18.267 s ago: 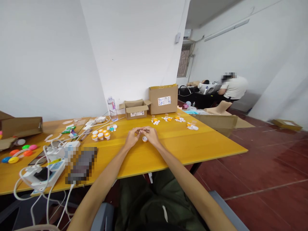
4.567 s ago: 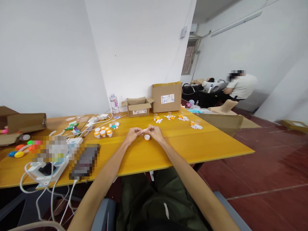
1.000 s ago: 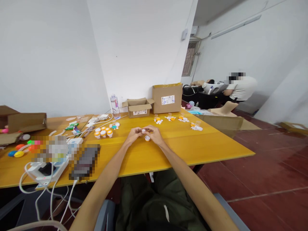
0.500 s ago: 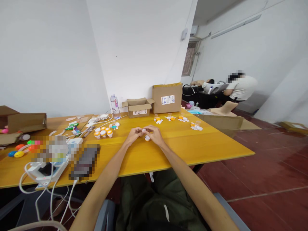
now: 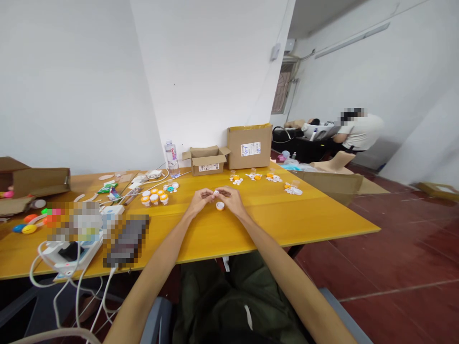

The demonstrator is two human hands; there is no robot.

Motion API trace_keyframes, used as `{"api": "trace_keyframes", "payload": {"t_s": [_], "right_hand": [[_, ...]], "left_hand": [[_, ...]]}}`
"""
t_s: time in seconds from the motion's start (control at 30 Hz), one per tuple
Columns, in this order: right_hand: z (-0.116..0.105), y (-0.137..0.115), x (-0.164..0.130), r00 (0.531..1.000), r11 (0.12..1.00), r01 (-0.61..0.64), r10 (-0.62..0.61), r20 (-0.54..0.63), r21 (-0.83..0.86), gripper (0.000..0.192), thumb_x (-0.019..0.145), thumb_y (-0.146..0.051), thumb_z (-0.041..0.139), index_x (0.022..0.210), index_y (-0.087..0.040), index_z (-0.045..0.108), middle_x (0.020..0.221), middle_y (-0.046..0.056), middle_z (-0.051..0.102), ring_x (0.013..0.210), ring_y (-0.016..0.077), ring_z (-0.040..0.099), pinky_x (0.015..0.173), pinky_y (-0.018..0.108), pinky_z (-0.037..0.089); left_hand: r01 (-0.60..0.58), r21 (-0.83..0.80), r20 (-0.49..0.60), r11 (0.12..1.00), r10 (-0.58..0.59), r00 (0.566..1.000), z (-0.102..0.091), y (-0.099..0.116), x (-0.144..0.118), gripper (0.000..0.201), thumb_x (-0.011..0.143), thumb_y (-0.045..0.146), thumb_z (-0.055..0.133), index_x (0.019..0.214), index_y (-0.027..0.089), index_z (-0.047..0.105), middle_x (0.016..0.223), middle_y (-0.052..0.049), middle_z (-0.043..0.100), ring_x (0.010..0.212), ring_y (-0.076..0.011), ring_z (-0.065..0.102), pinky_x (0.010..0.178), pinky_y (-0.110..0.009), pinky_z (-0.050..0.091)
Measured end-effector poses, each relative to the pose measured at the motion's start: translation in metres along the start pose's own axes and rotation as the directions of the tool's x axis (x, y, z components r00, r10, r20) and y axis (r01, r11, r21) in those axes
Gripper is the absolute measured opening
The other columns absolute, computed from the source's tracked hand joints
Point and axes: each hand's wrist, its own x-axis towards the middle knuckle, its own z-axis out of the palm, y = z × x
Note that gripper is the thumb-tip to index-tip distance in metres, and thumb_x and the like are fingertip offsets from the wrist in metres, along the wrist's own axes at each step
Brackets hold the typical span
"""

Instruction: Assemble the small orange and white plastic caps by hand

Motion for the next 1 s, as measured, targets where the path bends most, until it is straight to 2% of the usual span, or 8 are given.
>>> {"api": "trace_keyframes", "payload": {"t_s": [0.53,1.0], "right_hand": [[-0.0001,0.0008,0.0005,1.000,0.999,-0.021,0.020,0.006,0.029,0.019,0.068,-0.039,0.073,0.076,-0.021,0.074,0.082,0.006,0.075,0.077,0.0224,0.070,0.073,0.035,0.057],[0.0013,0.0010,0.0000,0.998,0.997,-0.063,0.063,-0.013,0.039,0.014,0.066,-0.034,0.073,0.072,-0.021,0.072,0.079,0.005,0.075,0.075,0.0223,0.069,0.072,0.034,0.056]], "left_hand": [[-0.002,0.018,-0.003,1.000,0.002,1.000,0.0000,0.0016,-0.0006,0.028,0.063,0.043,0.078,0.068,0.017,0.069,0.062,-0.001,0.067,0.065,-0.0160,0.062,0.070,-0.030,0.049],[0.001,0.030,0.015,1.000,-0.002,1.000,-0.0002,-0.0008,0.0015,0.025,0.065,0.041,0.077,0.069,0.017,0.071,0.062,-0.002,0.068,0.065,-0.0172,0.063,0.068,-0.030,0.049]]}}
